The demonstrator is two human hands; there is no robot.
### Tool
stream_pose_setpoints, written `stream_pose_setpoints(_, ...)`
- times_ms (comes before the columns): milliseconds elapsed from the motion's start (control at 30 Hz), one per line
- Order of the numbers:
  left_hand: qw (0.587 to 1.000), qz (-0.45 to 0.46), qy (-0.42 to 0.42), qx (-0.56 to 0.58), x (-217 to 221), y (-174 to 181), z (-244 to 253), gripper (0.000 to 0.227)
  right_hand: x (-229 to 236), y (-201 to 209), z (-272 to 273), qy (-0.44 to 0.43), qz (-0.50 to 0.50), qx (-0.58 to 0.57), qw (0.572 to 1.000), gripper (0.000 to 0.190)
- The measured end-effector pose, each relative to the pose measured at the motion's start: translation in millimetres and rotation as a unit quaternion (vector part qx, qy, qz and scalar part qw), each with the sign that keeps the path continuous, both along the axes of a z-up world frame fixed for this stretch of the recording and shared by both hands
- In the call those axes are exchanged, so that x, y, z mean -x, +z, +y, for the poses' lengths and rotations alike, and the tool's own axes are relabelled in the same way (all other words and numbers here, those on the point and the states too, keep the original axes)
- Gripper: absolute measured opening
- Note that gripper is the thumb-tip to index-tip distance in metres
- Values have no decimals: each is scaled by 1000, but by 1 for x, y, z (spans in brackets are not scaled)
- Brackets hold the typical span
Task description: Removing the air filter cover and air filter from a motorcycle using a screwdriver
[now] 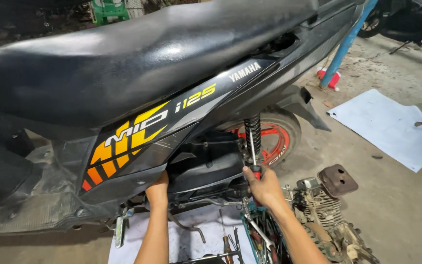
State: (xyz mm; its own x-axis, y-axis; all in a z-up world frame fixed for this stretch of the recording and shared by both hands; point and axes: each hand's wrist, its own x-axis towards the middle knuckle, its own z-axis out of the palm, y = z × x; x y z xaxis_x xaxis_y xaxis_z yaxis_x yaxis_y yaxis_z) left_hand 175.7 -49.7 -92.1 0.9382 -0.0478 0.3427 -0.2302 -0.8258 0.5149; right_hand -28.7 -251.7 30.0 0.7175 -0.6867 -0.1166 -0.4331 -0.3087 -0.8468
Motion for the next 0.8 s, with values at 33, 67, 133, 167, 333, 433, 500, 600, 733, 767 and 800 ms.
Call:
stream_pose_setpoints(33,1000,0,2,0,0,1,0,39,-2,-6,-3,2,0,0,1000,35)
stream_pose_setpoints(67,1000,-3,-3,-15,1,2,-1,39,-4,-12,-6,-3,-9,-1,1000,34)
stream_pose_setpoints(133,999,-9,-5,-30,4,-1,0,39,-7,-18,-8,-6,-20,-1,1000,34)
stream_pose_setpoints(167,999,-14,-10,-45,9,-5,0,40,-6,-17,-8,-10,-18,-3,1000,34)
stream_pose_setpoints(333,995,-26,-27,-96,32,9,-17,42,-4,-11,0,-18,-28,-17,999,36)
stream_pose_setpoints(433,984,76,-27,160,58,75,-27,41,-4,-13,2,-6,-12,-26,1000,38)
stream_pose_setpoints(500,975,106,-28,196,80,126,-25,35,4,-4,9,8,4,-24,1000,35)
stream_pose_setpoints(600,977,94,-2,192,57,101,-31,36,1,-24,-2,16,-9,-33,999,33)
stream_pose_setpoints(733,990,20,32,138,26,35,-35,31,7,-16,-5,21,9,-20,1000,33)
stream_pose_setpoints(767,981,61,30,179,18,22,-30,34,8,-16,-6,21,-2,-29,999,31)
stream_pose_setpoints(800,970,103,28,220,10,10,-24,40,9,-16,-7,21,-14,-38,999,30)
